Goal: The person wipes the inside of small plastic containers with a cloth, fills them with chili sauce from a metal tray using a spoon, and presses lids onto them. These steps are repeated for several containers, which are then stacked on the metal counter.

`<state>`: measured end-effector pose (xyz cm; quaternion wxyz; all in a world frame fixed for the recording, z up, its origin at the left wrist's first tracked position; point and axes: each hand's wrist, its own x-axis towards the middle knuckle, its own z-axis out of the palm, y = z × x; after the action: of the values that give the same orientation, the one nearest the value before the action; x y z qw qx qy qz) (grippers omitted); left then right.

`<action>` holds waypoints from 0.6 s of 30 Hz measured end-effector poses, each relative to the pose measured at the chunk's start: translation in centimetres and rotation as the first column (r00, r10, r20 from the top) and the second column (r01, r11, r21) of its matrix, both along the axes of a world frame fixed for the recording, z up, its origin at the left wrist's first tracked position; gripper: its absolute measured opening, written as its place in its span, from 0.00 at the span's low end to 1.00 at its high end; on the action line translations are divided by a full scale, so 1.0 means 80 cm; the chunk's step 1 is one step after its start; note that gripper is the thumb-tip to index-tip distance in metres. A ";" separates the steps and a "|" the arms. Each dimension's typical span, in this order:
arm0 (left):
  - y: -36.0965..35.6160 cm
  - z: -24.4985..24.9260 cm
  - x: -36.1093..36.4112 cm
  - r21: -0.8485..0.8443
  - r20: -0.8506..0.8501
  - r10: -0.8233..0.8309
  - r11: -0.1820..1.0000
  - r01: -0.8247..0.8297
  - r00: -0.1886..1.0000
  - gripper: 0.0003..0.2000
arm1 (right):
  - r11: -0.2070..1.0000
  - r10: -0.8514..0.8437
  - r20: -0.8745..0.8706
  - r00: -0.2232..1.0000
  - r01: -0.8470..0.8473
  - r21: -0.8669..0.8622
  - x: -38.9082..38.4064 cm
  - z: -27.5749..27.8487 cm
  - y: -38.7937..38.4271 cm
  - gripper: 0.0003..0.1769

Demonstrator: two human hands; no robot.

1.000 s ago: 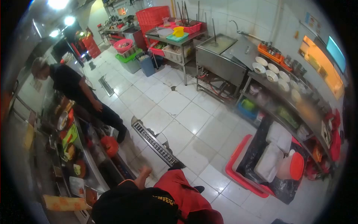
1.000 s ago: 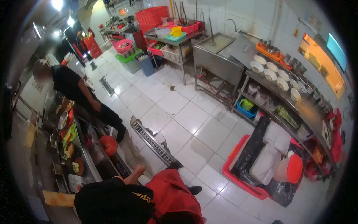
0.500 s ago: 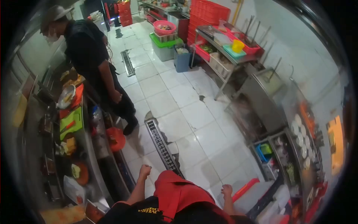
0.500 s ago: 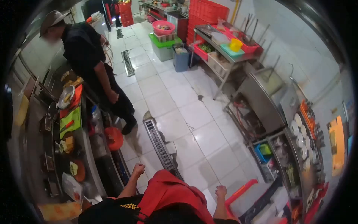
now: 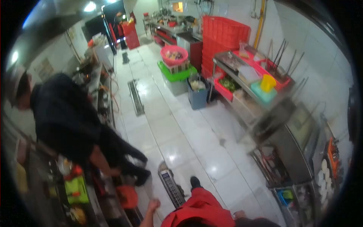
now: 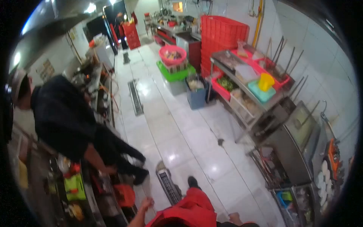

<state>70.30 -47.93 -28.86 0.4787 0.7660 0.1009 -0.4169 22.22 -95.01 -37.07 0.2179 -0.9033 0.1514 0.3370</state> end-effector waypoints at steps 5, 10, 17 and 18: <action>0.024 0.020 0.029 0.256 -0.242 0.448 0.885 -0.389 0.861 0.08 | 0.899 -0.388 0.097 0.916 0.400 -0.179 0.488 -0.005 -0.213 0.15; -0.035 0.002 0.129 0.319 -0.251 0.681 0.730 -0.605 0.688 0.07 | 0.956 -0.215 0.619 0.755 0.292 -0.024 0.984 0.181 -0.282 0.22; -0.114 -0.024 0.361 0.278 -0.238 0.819 0.573 -0.771 0.523 0.06 | 0.959 -0.260 0.665 0.700 0.266 0.096 1.253 0.205 -0.297 0.21; -0.125 -0.025 0.400 0.272 -0.232 0.828 0.559 -0.783 0.510 0.06 | 0.982 0.008 0.710 0.704 0.128 -0.138 1.249 0.163 -0.315 0.21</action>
<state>102.30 -57.93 -30.83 0.5410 0.5780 0.5522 -0.2615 122.14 -120.21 -24.05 0.1890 -0.9736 0.1148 -0.0572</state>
